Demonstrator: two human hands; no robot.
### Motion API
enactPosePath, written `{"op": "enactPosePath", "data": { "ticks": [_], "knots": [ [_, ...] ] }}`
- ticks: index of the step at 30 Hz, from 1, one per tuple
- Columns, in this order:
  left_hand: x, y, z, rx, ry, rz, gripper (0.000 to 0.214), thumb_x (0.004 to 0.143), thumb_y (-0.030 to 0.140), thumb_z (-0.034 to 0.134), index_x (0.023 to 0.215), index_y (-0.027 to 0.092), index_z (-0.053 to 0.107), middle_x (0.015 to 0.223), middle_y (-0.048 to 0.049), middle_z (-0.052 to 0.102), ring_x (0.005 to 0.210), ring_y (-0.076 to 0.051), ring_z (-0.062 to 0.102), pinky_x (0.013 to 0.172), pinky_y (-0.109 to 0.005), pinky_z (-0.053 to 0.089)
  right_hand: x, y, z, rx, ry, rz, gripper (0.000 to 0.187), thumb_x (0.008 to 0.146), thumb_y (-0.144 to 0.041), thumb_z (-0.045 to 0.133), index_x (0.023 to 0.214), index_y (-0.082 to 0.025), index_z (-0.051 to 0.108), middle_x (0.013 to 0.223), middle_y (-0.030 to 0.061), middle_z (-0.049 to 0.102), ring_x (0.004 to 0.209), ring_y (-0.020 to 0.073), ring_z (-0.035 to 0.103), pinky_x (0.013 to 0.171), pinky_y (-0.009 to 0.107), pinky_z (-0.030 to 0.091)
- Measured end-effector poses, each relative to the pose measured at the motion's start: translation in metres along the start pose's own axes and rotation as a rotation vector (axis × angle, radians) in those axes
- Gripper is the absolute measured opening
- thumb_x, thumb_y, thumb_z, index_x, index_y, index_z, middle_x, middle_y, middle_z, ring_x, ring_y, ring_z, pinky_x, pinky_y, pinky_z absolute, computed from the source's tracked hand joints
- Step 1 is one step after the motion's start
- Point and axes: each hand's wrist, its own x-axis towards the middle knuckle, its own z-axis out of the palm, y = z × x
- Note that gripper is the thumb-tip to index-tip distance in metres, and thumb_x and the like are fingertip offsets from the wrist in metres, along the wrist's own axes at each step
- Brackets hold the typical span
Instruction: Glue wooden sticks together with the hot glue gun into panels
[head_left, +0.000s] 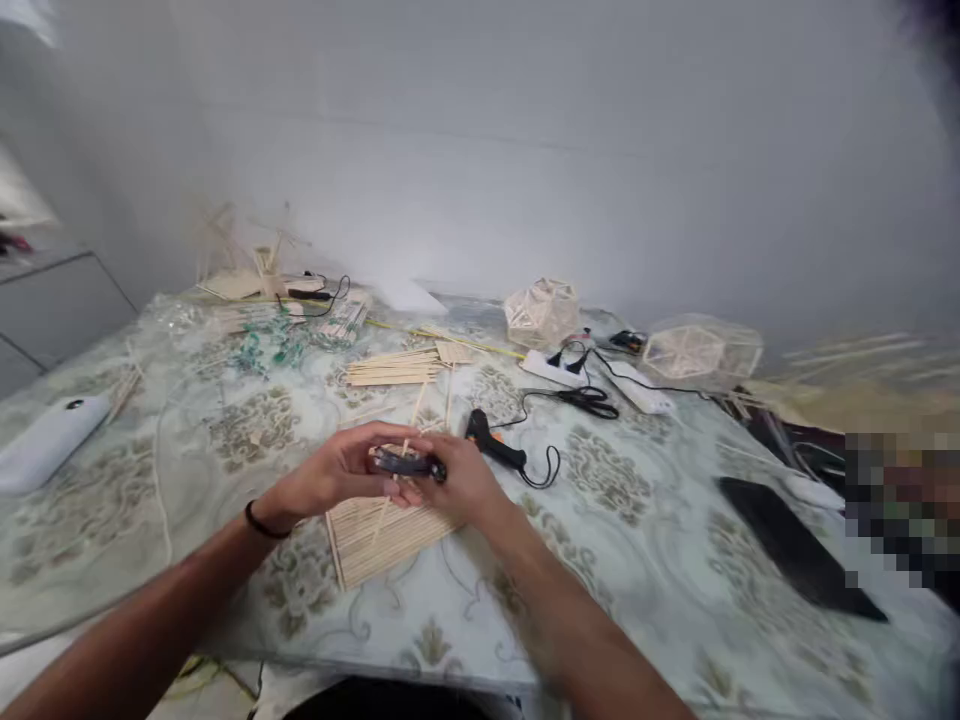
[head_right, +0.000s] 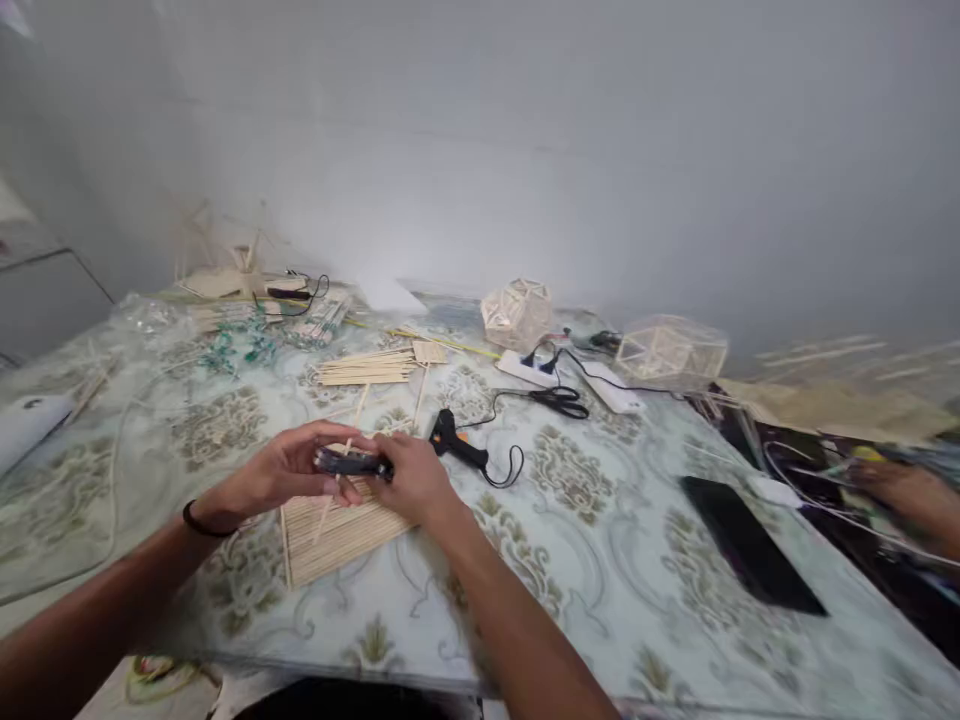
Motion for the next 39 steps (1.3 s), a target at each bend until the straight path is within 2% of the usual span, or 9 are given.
{"op": "enactPosePath", "data": {
  "ticks": [12, 16, 17, 19, 24, 28, 32, 36, 39],
  "knots": [
    [-0.001, 0.003, 0.000, -0.035, 0.032, -0.098, 0.060, 0.088, 0.005, 0.077, 0.138, 0.036, 0.067, 0.139, -0.0071, 0.071, 0.094, -0.026, 0.081, 0.081, -0.031, 0.068, 0.002, -0.003, 0.000, 0.068, 0.031, -0.056, 0.034, 0.076, -0.017, 0.064, 0.109, -0.021, 0.074, 0.087, 0.0056, 0.078, 0.077, 0.0216, 0.072, 0.072, 0.029, 0.051],
    [-0.001, 0.007, -0.005, 0.002, 0.103, -0.123, 0.063, 0.084, 0.007, 0.081, 0.140, 0.033, 0.065, 0.141, -0.0107, 0.068, 0.092, -0.026, 0.082, 0.082, -0.032, 0.067, 0.001, -0.005, -0.005, 0.137, 0.075, -0.030, 0.014, 0.072, -0.018, 0.063, 0.083, -0.020, 0.071, 0.068, 0.0010, 0.069, 0.061, 0.0168, 0.061, 0.062, 0.026, 0.044],
    [-0.001, 0.007, -0.007, 0.019, 0.130, -0.113, 0.063, 0.084, 0.008, 0.081, 0.139, 0.033, 0.066, 0.146, -0.0114, 0.064, 0.093, -0.026, 0.081, 0.082, -0.032, 0.067, 0.001, -0.006, -0.006, 0.184, 0.095, -0.014, 0.005, 0.073, -0.019, 0.063, 0.073, -0.020, 0.067, 0.062, -0.0008, 0.063, 0.057, 0.0151, 0.056, 0.060, 0.026, 0.041],
    [0.000, 0.008, -0.009, 0.057, 0.180, -0.080, 0.060, 0.084, 0.010, 0.082, 0.137, 0.031, 0.067, 0.150, -0.0123, 0.061, 0.093, -0.026, 0.081, 0.081, -0.030, 0.067, 0.001, -0.010, -0.008, 0.318, 0.155, 0.063, 0.014, 0.078, -0.023, 0.064, 0.065, -0.020, 0.061, 0.056, -0.0035, 0.053, 0.053, 0.0124, 0.048, 0.056, 0.026, 0.037],
    [0.001, 0.004, -0.007, 0.115, 0.163, -0.153, 0.053, 0.084, 0.015, 0.083, 0.134, 0.024, 0.069, 0.124, -0.0127, 0.077, 0.091, -0.026, 0.082, 0.081, -0.031, 0.065, 0.003, -0.016, -0.007, 0.764, 0.259, 0.358, 0.029, 0.087, -0.046, 0.070, 0.085, -0.018, 0.070, 0.054, -0.0056, 0.049, 0.049, 0.0108, 0.042, 0.050, 0.025, 0.035],
    [0.002, -0.002, -0.002, 0.155, 0.084, -0.256, 0.050, 0.086, 0.022, 0.082, 0.134, 0.021, 0.068, 0.098, -0.0098, 0.082, 0.094, -0.027, 0.081, 0.083, -0.033, 0.064, 0.004, -0.015, -0.005, 1.012, 0.241, 0.422, 0.035, 0.085, -0.053, 0.073, 0.085, -0.018, 0.073, 0.048, -0.0084, 0.044, 0.043, 0.0087, 0.037, 0.044, 0.024, 0.033],
    [0.002, -0.006, 0.000, 0.204, 0.056, -0.288, 0.047, 0.087, 0.026, 0.081, 0.132, 0.020, 0.068, 0.106, -0.0115, 0.081, 0.097, -0.028, 0.080, 0.084, -0.033, 0.063, 0.005, -0.014, -0.004, 1.082, 0.232, 0.437, 0.033, 0.081, -0.049, 0.078, 0.076, -0.018, 0.069, 0.047, -0.0087, 0.045, 0.042, 0.0076, 0.037, 0.044, 0.023, 0.033],
    [0.004, -0.006, -0.007, 0.337, 0.250, -0.223, 0.053, 0.083, 0.028, 0.084, 0.130, 0.021, 0.062, 0.124, -0.0127, 0.076, 0.094, -0.025, 0.081, 0.080, -0.030, 0.063, 0.005, -0.011, -0.004, 1.006, 0.304, 0.468, 0.035, 0.080, -0.052, 0.079, 0.077, -0.019, 0.067, 0.047, -0.0091, 0.045, 0.042, 0.0083, 0.038, 0.044, 0.023, 0.034],
    [0.006, -0.005, -0.013, 0.393, 0.403, -0.191, 0.054, 0.081, 0.030, 0.085, 0.127, 0.020, 0.058, 0.107, -0.0093, 0.081, 0.093, -0.024, 0.080, 0.083, -0.031, 0.062, 0.005, -0.011, -0.005, 0.901, 0.320, 0.472, 0.036, 0.081, -0.054, 0.076, 0.079, -0.019, 0.069, 0.048, -0.0077, 0.048, 0.043, 0.0101, 0.042, 0.046, 0.025, 0.038]
  ]
}}
